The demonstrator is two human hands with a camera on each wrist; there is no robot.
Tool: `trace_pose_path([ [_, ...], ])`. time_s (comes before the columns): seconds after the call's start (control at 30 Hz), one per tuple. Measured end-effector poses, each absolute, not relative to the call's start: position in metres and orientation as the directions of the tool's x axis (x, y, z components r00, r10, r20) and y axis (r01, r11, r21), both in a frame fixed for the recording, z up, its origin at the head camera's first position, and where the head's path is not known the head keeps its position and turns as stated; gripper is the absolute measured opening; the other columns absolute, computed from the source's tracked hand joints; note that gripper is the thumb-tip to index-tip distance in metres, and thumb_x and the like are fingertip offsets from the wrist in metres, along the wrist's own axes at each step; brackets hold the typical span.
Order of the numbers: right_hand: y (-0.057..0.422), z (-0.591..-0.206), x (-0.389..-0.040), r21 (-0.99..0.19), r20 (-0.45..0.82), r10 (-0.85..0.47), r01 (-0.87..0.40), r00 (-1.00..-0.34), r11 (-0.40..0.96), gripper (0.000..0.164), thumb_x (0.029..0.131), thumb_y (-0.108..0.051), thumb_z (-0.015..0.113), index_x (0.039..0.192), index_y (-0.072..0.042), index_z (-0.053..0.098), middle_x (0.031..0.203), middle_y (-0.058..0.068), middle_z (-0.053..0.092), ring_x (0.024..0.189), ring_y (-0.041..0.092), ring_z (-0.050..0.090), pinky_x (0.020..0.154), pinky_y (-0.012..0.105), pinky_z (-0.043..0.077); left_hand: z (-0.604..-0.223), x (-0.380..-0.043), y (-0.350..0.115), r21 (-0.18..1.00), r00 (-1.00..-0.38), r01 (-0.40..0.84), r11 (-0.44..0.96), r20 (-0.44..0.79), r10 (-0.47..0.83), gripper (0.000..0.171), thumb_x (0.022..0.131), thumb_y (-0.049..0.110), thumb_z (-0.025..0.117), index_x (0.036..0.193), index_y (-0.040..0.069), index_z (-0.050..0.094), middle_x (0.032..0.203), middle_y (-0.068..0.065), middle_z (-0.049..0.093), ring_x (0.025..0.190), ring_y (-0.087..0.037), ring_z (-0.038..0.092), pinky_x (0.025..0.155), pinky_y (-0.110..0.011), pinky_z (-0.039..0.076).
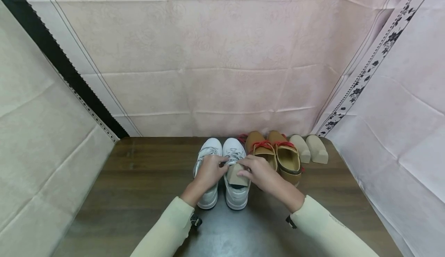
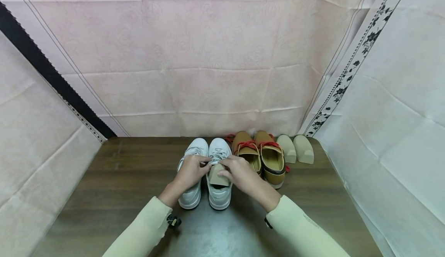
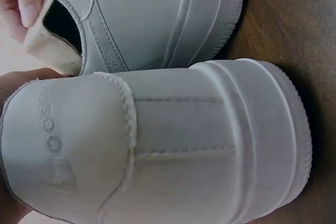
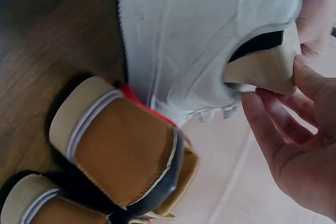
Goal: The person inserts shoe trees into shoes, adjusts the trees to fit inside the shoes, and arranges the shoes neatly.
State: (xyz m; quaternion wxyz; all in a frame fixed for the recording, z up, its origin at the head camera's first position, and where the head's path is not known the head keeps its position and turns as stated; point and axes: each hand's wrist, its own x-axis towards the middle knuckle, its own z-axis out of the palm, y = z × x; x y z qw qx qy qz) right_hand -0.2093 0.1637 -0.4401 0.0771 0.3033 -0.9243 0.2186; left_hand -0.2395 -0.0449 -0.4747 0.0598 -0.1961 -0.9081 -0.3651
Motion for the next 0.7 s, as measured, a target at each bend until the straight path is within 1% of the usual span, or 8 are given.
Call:
trace_pose_path([
  [0.1,0.164,-0.443,-0.212,-0.326,0.280,-0.526,-0.595,-0.803,0.735,0.036,0.089,-0.031,0.079,0.116,-0.008,0.077,0.088,-0.001,0.064,0.073,0.008,0.052,0.064,0.023,0.047,-0.474,-0.239,-0.046,0.649,-0.921,0.386,0.655,0.234,0.311,0.021,0.093,0.009,0.075,0.113,0.007,0.080,0.106,-0.008,0.079,0.055,-0.007,0.047,0.045,-0.019,0.038],
  [0.13,0.164,-0.443,-0.213,-0.323,0.278,-0.525,-0.593,-0.805,0.738,0.036,0.089,-0.032,0.079,0.116,-0.008,0.077,0.089,-0.001,0.065,0.074,0.008,0.053,0.065,0.024,0.048,-0.474,-0.239,-0.046,0.650,-0.921,0.386,0.654,0.233,0.311,0.022,0.093,0.009,0.075,0.114,0.007,0.080,0.106,-0.008,0.079,0.056,-0.007,0.047,0.045,-0.019,0.038],
  [0.27,0.162,-0.444,-0.216,-0.305,0.270,-0.537,-0.600,-0.799,0.740,0.038,0.089,-0.034,0.078,0.118,-0.009,0.076,0.098,0.002,0.069,0.083,0.013,0.060,0.074,0.032,0.055,-0.473,-0.240,-0.047,0.654,-0.924,0.379,0.654,0.231,0.305,0.022,0.093,0.009,0.075,0.114,0.007,0.080,0.097,-0.007,0.079,0.053,-0.008,0.046,0.044,-0.019,0.039],
  [0.37,0.161,-0.445,-0.217,-0.298,0.255,-0.538,-0.594,-0.804,0.747,0.039,0.090,-0.035,0.078,0.120,-0.009,0.076,0.106,0.005,0.071,0.092,0.017,0.064,0.081,0.037,0.058,-0.473,-0.240,-0.047,0.648,-0.923,0.383,0.659,0.236,0.304,0.021,0.092,0.008,0.076,0.113,0.007,0.080,0.098,-0.007,0.079,0.053,-0.007,0.046,0.044,-0.019,0.038],
  [0.4,0.161,-0.446,-0.217,-0.294,0.251,-0.534,-0.589,-0.807,0.753,0.040,0.090,-0.035,0.078,0.120,-0.009,0.076,0.108,0.005,0.072,0.094,0.018,0.065,0.083,0.037,0.059,-0.474,-0.240,-0.047,0.642,-0.921,0.386,0.662,0.238,0.307,0.021,0.092,0.009,0.076,0.113,0.007,0.080,0.102,-0.008,0.079,0.053,-0.007,0.046,0.044,-0.019,0.038],
  [0.5,0.162,-0.450,-0.217,-0.264,0.257,-0.518,-0.575,-0.816,0.774,0.040,0.089,-0.037,0.078,0.120,-0.011,0.077,0.110,0.004,0.071,0.099,0.019,0.065,0.084,0.038,0.059,-0.474,-0.241,-0.046,0.635,-0.918,0.394,0.664,0.239,0.316,0.021,0.092,0.008,0.076,0.113,0.008,0.080,0.109,-0.008,0.079,0.055,-0.006,0.047,0.045,-0.018,0.038],
  [0.7,0.163,-0.458,-0.216,-0.171,0.318,-0.518,-0.585,-0.794,0.793,0.041,0.087,-0.041,0.080,0.118,-0.015,0.079,0.111,0.003,0.069,0.102,0.020,0.062,0.083,0.035,0.060,-0.474,-0.241,-0.045,0.643,-0.923,0.382,0.663,0.226,0.312,0.021,0.092,0.009,0.075,0.113,0.009,0.080,0.106,-0.006,0.079,0.051,-0.006,0.044,0.044,-0.019,0.038],
])
